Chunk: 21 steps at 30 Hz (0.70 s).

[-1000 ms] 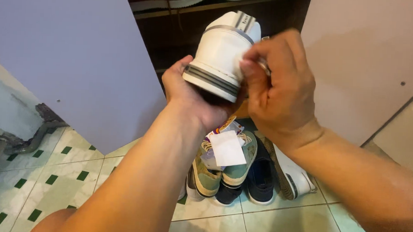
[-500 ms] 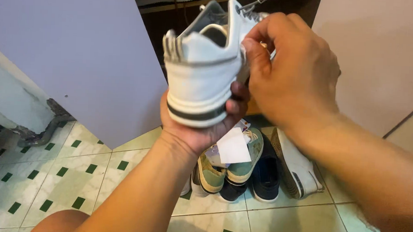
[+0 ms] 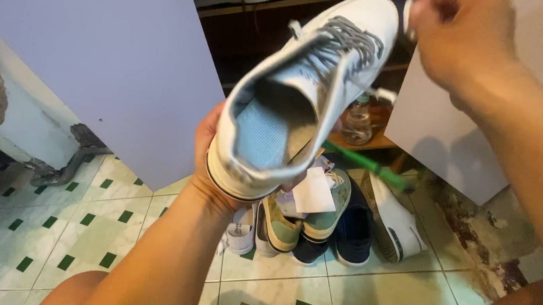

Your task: Cleaning a pair of white sneakers using a toothbrush, spray bottle, and a cloth.

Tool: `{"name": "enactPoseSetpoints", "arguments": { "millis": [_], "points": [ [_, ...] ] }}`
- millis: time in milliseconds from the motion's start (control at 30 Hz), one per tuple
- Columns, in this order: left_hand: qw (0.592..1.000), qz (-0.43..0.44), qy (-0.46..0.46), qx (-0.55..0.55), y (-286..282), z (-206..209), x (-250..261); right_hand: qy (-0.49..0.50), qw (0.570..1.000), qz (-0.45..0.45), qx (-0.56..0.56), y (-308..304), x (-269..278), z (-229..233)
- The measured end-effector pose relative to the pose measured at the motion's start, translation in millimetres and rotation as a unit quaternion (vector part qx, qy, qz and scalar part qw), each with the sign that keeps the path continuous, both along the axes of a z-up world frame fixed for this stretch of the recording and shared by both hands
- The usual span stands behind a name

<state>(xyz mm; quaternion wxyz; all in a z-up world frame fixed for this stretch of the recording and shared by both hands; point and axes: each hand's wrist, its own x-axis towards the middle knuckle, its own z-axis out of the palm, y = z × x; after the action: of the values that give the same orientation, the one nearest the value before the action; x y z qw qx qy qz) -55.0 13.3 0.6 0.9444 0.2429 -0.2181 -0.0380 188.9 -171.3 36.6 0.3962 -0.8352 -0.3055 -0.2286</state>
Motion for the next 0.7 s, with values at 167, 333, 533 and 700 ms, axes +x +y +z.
{"name": "enactPoseSetpoints", "arguments": {
  "millis": [167,333,533,700],
  "points": [
    [0.980,0.079,0.173,0.060,19,3,2,-0.097,0.966,0.237,0.017,4,-39,29],
    [0.979,0.037,0.171,0.101,20,0,-1,-0.122,0.980,0.127,-0.090,6,-14,7],
    [0.950,0.056,0.256,0.171,18,3,10,-0.059,0.980,0.166,-0.093,15,-37,8],
    [0.954,0.064,0.229,0.181,17,-3,2,-0.124,0.974,0.107,-0.154,5,10,-16]
  ]
}}
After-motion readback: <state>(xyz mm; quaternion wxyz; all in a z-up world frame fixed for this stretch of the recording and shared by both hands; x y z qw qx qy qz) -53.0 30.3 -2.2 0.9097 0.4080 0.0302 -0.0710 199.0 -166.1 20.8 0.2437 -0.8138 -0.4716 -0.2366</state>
